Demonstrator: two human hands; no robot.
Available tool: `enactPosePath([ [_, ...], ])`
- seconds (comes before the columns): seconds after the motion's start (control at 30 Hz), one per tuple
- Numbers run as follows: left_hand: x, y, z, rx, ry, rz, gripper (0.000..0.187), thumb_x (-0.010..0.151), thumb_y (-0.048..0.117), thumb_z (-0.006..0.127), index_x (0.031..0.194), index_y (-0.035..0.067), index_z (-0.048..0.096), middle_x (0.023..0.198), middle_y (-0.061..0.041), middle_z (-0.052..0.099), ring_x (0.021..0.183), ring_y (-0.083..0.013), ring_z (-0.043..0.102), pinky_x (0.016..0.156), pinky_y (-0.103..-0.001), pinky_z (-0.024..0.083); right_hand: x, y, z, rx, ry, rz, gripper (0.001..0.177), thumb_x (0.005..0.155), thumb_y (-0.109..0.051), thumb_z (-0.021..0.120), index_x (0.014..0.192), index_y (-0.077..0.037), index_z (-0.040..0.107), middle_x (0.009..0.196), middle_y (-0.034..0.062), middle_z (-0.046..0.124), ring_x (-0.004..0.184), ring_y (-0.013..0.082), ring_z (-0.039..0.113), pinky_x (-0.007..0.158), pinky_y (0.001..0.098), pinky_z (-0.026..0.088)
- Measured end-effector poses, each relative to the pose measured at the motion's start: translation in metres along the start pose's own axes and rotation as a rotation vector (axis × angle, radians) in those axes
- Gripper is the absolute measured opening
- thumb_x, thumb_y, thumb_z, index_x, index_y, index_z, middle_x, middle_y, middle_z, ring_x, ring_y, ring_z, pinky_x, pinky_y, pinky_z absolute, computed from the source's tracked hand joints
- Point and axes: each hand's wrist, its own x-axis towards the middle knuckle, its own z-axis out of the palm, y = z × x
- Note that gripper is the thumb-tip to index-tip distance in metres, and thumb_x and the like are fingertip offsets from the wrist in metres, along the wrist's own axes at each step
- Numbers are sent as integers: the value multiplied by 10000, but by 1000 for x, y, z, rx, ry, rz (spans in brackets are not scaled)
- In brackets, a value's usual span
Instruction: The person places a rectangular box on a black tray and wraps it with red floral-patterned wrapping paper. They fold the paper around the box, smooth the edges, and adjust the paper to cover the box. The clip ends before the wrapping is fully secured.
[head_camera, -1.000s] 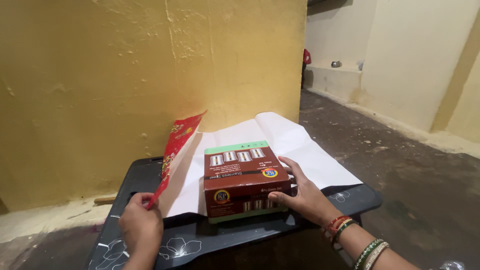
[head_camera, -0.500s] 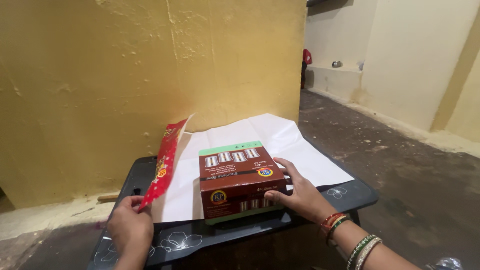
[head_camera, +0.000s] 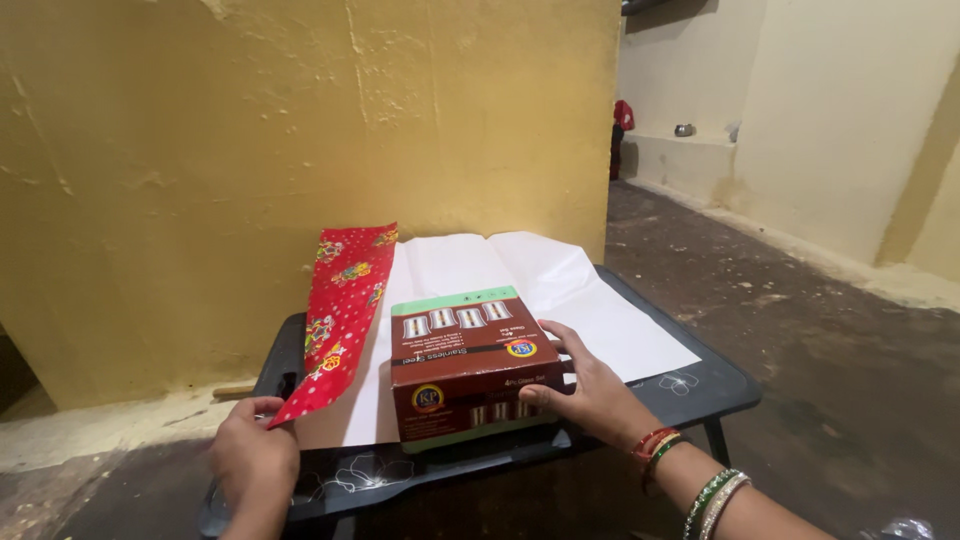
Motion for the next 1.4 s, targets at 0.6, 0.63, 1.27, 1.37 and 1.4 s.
enactPosePath([
  [0.6,3,27,-40,-141,106,-186,877,807,152,827,1548,69,365,1430,-299,449,1214,-445,566,1020,-500,457,3,-5,1,69,-53,118,1064,688,-906,376,1549,-282,341,1458,164,580,1380,350,548,1126,474,434],
  [0.63,0,35,-44,-68,119,-164,955,805,155,834,1588,110,290,1466,-286,389,1254,-441,533,1046,-501,442,4,-4,1,68,-51,121,1068,685,-909,374,1548,-282,341,1466,165,571,1385,354,541,1127,480,431],
  [1.27,8,22,-39,606,277,748,1201,815,166,765,1580,309,-150,1654,-233,-205,1606,-382,-42,1197,-702,158,4,-2,2,62,-32,111,1071,680,-920,388,1521,-257,395,1414,208,607,1372,364,554,1109,484,455],
  [1.37,5,27,-39,886,361,861,1129,871,94,756,1609,371,-53,1663,-231,-178,1592,-369,-52,1187,-667,130,4,-2,2,80,-32,104,1069,687,-917,401,1520,-247,394,1412,218,602,1369,366,559,1108,477,463],
  [1.4,2,30,-39,1048,418,892,1107,912,50,753,1635,393,-13,1674,-240,-158,1594,-369,-39,1188,-641,123,3,-2,2,86,-33,106,1070,687,-916,405,1520,-246,392,1410,220,601,1366,367,563,1107,474,468],
])
